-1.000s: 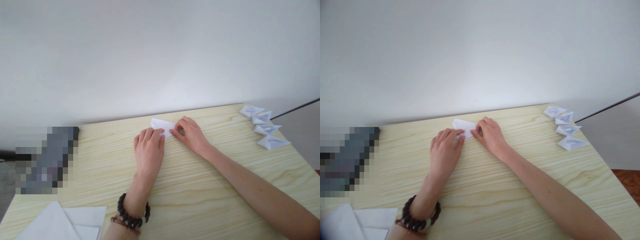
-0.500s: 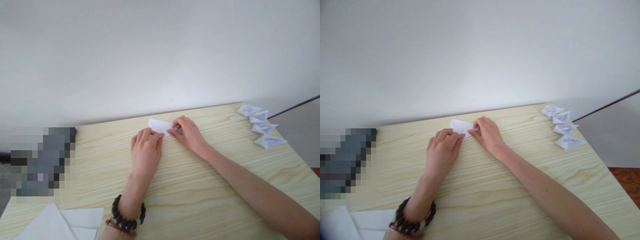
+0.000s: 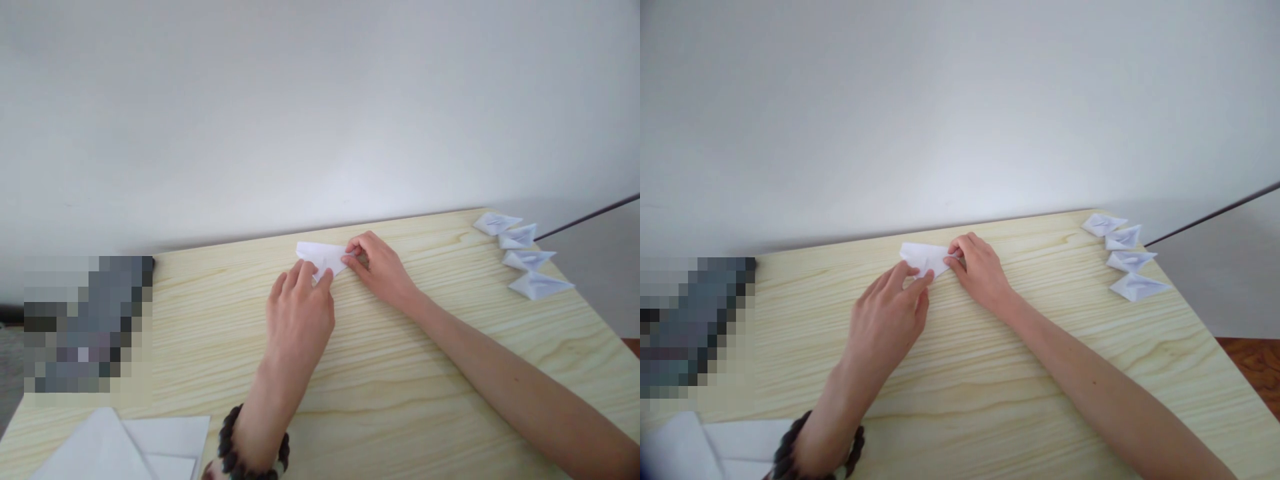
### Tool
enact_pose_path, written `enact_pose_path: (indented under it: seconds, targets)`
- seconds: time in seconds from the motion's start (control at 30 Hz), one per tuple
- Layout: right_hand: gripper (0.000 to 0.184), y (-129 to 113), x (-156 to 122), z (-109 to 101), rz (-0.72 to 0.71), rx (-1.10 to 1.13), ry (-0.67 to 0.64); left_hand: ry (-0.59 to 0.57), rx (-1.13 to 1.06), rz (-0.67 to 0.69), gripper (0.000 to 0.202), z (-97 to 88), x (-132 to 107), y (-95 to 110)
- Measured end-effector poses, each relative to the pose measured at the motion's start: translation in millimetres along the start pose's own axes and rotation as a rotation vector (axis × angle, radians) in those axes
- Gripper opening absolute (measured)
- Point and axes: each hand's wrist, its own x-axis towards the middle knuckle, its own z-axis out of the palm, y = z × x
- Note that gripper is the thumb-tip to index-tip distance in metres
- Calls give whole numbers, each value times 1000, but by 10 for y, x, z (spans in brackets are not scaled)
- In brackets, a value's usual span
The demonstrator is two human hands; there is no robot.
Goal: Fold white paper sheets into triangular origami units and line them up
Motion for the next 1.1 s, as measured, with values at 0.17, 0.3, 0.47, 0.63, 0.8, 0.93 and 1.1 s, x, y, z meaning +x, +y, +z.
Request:
enact_pose_path:
  seconds: [0.17,0.3,0.47,0.63,0.8,0.93,1.1]
  targets:
    - [25,-14,-19,18,-47,-64,1,-35,35,-13,33,-30,1,39]
    - [23,-19,-7,-15,-27,-32,-32,-52,53,-6,34,-56,-5,41]
    - [17,29,26,-92,-16,95,-67,-74,59,-1,33,-63,6,35]
    - [16,33,6,-61,-5,76,-19,-82,63,-7,36,-43,-6,36]
    - [26,-28,-17,-24,-2,-42,-34,-82,71,-2,36,-35,-12,41]
    - [22,-11,5,-85,-19,45,-91,-105,70,-4,36,-41,-2,52]
    - [24,24,3,-104,-46,110,-86,-109,76,1,36,-50,2,68]
